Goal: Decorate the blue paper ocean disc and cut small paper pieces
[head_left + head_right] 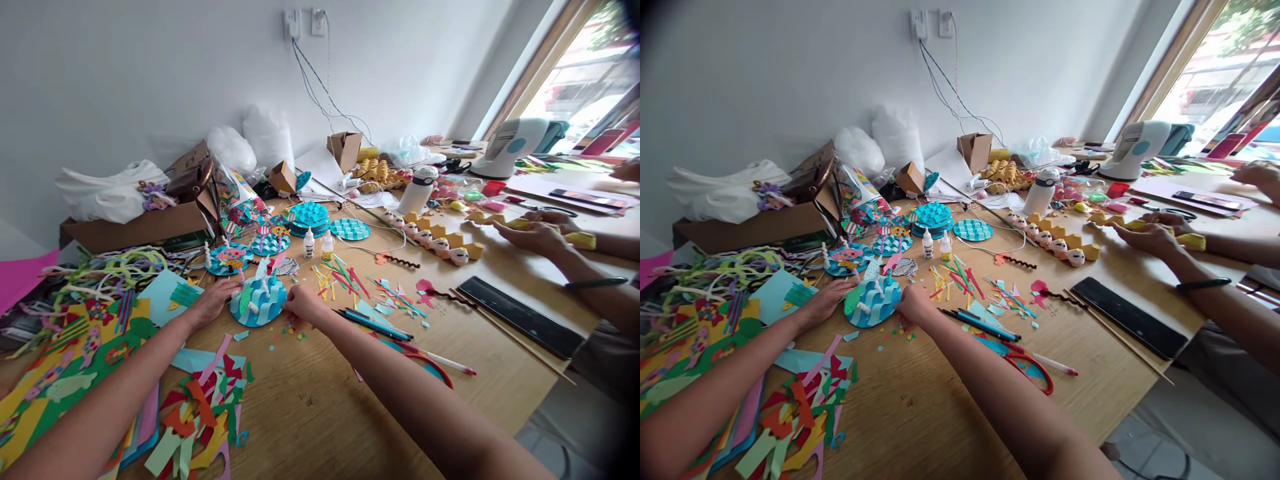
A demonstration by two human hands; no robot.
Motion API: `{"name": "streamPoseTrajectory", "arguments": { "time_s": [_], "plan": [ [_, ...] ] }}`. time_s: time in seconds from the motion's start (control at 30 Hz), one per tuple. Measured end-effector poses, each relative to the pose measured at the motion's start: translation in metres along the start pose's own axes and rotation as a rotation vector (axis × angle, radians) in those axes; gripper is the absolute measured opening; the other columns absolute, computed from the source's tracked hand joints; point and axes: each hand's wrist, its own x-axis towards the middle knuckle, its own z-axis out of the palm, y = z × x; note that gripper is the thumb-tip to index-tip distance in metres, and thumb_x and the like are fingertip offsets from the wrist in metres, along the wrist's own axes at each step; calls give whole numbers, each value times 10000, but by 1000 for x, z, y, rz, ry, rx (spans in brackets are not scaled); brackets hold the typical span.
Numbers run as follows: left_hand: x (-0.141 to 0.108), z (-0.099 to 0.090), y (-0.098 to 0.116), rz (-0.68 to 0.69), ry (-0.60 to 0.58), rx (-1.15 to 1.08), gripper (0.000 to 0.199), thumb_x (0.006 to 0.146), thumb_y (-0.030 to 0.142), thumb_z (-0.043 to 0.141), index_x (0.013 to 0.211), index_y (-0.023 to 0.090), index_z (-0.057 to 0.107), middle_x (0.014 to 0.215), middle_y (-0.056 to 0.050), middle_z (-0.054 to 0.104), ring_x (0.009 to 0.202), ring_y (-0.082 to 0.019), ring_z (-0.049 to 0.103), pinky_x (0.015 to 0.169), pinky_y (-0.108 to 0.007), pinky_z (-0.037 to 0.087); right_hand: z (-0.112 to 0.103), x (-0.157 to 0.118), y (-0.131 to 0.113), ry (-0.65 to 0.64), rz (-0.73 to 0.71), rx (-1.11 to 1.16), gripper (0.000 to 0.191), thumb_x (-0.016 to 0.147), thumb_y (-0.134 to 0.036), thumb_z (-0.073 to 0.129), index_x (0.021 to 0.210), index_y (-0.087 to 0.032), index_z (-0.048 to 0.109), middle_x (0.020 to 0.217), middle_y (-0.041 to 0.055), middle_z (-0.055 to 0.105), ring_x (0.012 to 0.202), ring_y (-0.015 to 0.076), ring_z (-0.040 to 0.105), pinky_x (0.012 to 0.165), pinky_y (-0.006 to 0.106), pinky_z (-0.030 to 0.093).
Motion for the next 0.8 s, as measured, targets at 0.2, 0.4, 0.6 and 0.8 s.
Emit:
{"name": "streamPoseTrajectory", "arguments": {
  "time_s": [0.2, 0.4, 0.6, 0.8],
  "plan": [
    [1, -7, 9, 18, -1, -15, 471, 806, 77, 324, 1135, 210, 634, 1247, -35, 620, 1139, -198, 531, 988, -386, 413, 12, -34, -5, 127, -127, -453, 158, 806, -189, 511, 863, -151, 653, 980, 169, 677, 968, 294, 627, 748, 349, 457],
    [2, -8, 12, 20, 21, -18, 440, 811, 67, 345, 1071, 221, 664, 1188, -42, 639, 1056, -192, 548, 939, -354, 431, 15, -47, -6, 115, -200, -661, 206, 838, -221, 465, 907, -168, 652, 923, 150, 694, 867, 270, 658, 665, 308, 446],
    [3, -1, 5, 1, 47, -11, 397, 822, 81, 380, 1019, 240, 686, 1152, -52, 637, 1005, -203, 548, 892, -359, 425, 14, -48, -14, 131, -235, -721, 218, 858, -248, 447, 914, -193, 651, 916, 99, 704, 861, 230, 652, 641, 268, 400],
    [5, 4, 4, 0, 58, -37, 336, 849, 116, 408, 957, 232, 705, 1119, -40, 671, 958, -199, 538, 853, -341, 418, 21, -50, -10, 99, -235, -719, 216, 867, -225, 433, 927, -204, 640, 922, 70, 703, 852, 190, 641, 634, 247, 366]
  ]
}}
